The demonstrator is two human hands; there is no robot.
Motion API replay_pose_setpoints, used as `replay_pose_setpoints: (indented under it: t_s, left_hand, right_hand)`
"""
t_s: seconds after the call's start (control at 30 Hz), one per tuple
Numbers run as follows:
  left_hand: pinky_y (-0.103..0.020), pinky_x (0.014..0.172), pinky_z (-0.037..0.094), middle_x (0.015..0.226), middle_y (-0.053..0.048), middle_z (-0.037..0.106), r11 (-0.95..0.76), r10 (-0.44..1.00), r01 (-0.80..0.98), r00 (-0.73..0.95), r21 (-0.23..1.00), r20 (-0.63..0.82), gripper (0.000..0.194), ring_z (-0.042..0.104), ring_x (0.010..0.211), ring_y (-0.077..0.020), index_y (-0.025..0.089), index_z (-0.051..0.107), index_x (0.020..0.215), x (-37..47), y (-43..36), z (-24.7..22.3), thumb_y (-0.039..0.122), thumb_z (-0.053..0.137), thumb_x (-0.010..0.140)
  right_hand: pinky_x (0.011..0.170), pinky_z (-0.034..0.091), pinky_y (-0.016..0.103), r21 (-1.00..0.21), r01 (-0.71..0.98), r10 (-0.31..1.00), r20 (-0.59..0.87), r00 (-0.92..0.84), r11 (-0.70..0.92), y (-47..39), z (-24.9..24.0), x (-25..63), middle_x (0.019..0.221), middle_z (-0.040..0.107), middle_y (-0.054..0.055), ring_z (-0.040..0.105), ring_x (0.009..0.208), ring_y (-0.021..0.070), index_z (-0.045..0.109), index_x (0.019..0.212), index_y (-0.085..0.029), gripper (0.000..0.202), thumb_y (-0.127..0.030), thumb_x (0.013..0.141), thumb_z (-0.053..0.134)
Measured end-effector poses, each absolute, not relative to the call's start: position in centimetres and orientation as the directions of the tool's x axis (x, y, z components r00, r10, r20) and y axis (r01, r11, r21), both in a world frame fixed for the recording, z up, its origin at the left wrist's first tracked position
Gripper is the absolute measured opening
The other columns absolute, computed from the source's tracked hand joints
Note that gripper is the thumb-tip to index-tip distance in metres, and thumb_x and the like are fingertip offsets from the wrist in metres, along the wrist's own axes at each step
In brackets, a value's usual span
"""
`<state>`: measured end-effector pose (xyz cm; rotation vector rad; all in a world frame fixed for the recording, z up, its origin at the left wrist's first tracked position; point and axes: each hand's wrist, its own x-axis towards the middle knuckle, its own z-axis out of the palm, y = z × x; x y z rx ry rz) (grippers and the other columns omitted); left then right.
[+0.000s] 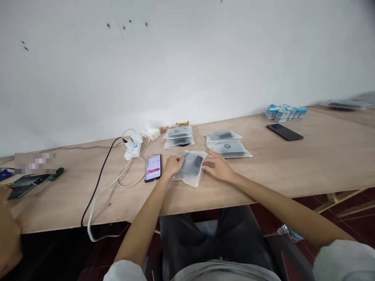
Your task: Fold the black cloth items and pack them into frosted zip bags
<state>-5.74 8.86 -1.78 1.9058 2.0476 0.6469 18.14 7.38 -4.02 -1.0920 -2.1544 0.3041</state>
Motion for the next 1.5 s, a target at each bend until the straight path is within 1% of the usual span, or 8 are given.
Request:
replay_pose_setpoints:
  t_s: [0.2, 0.33, 0.6, 0.83, 1.03, 1.17, 1.4, 1.5]
  left_hand:
    - [-0.027, 0.064, 0.037, 0.07, -0.006, 0.068, 0.065, 0.994, 0.846, -0.101, 0.529, 0.04, 0.031, 0.062, 0.075, -0.0204, 0.016, 0.067, 0.064, -5.9, 8.3, -1.3, 0.036, 0.056, 0.085]
    - [-0.026, 0.061, 0.038, 0.062, -0.004, 0.066, 0.112, 0.993, 0.824, -0.119, 0.555, -0.023, 0.03, 0.062, 0.07, -0.0193, 0.016, 0.065, 0.059, -6.4, 8.2, -0.9, 0.035, 0.06, 0.082]
    - [-0.028, 0.063, 0.043, 0.07, -0.008, 0.07, 0.223, 0.973, 0.789, -0.212, 0.572, -0.088, 0.033, 0.064, 0.073, -0.0224, 0.015, 0.065, 0.061, -6.5, 8.4, 0.1, 0.041, 0.063, 0.081]
    - [-0.029, 0.071, 0.046, 0.087, -0.014, 0.073, 0.258, 0.963, 0.782, -0.255, 0.567, -0.087, 0.036, 0.067, 0.084, -0.0244, 0.013, 0.067, 0.069, -5.9, 9.5, -0.1, 0.039, 0.052, 0.088]
    - [-0.026, 0.071, 0.047, 0.085, -0.008, 0.073, 0.217, 0.967, 0.82, -0.254, 0.529, -0.002, 0.023, 0.067, 0.085, -0.0218, 0.014, 0.071, 0.079, -5.4, 9.8, -0.2, 0.021, 0.049, 0.085]
    - [-0.032, 0.08, 0.048, 0.098, -0.014, 0.072, 0.23, 0.948, 0.866, -0.303, 0.443, 0.1, 0.027, 0.066, 0.098, -0.0269, 0.014, 0.071, 0.087, -6.5, 9.4, 1.1, 0.02, 0.045, 0.086]
    - [-0.049, 0.096, 0.041, 0.13, -0.027, 0.053, 0.325, 0.869, 0.9, -0.406, 0.291, 0.283, 0.038, 0.047, 0.124, -0.0399, 0.004, 0.061, 0.117, -7.4, 8.3, 3.2, 0.024, 0.042, 0.091]
    - [-0.05, 0.098, 0.039, 0.131, -0.025, 0.052, 0.233, 0.885, 0.962, -0.271, 0.143, 0.379, 0.043, 0.043, 0.126, -0.0397, 0.006, 0.058, 0.12, -5.4, 6.8, 1.8, 0.036, 0.044, 0.092]
  right_hand:
    - [0.114, 0.025, 0.053, -0.448, 0.762, 0.877, 0.341, -0.338, 0.467, 7.9, -4.2, 16.6, 0.153, 0.038, 0.013, 0.028, 0.143, 0.0341, 0.073, 0.103, -0.02, 0.04, -0.053, 0.089, 0.054]
    - [0.114, 0.021, 0.057, -0.454, 0.764, 0.889, 0.242, -0.389, 0.458, 8.5, -4.1, 16.1, 0.158, 0.03, 0.009, 0.019, 0.147, 0.0346, 0.071, 0.11, -0.024, 0.027, -0.032, 0.091, 0.053]
    - [0.115, 0.015, 0.062, -0.556, 0.725, 0.914, 0.264, -0.309, 0.406, 9.4, -4.4, 15.8, 0.153, 0.038, 0.009, 0.019, 0.146, 0.0377, 0.069, 0.112, -0.025, 0.044, -0.057, 0.085, 0.057]
    - [0.113, 0.022, 0.063, -0.55, 0.705, 0.894, 0.298, -0.334, 0.447, 9.8, -4.5, 14.2, 0.151, 0.042, 0.015, 0.023, 0.143, 0.0435, 0.062, 0.126, -0.024, 0.061, -0.047, 0.071, 0.076]
    - [0.112, 0.028, 0.059, -0.537, 0.633, 0.83, 0.358, -0.427, 0.557, 9.4, -3.5, 14.4, 0.15, 0.044, 0.011, 0.027, 0.143, 0.0399, 0.073, 0.104, -0.022, 0.027, -0.032, 0.08, 0.066]
    - [0.115, 0.028, 0.054, -0.55, 0.616, 0.826, 0.369, -0.427, 0.564, 8.5, -3.1, 17.1, 0.15, 0.043, 0.01, 0.028, 0.143, 0.0356, 0.073, 0.084, -0.018, 0.012, -0.021, 0.078, 0.063]
    - [0.114, 0.033, 0.049, -0.547, 0.672, 0.865, 0.358, -0.351, 0.499, 6.9, -2.5, 26.3, 0.151, 0.042, 0.009, 0.036, 0.14, 0.0313, 0.07, 0.094, -0.021, 0.017, -0.023, 0.079, 0.061]
    - [0.109, 0.036, 0.052, -0.495, 0.801, 0.914, 0.374, -0.155, 0.338, 6.5, -2.5, 29.4, 0.145, 0.048, 0.013, 0.043, 0.134, 0.0346, 0.069, 0.091, -0.019, 0.019, -0.033, 0.079, 0.064]
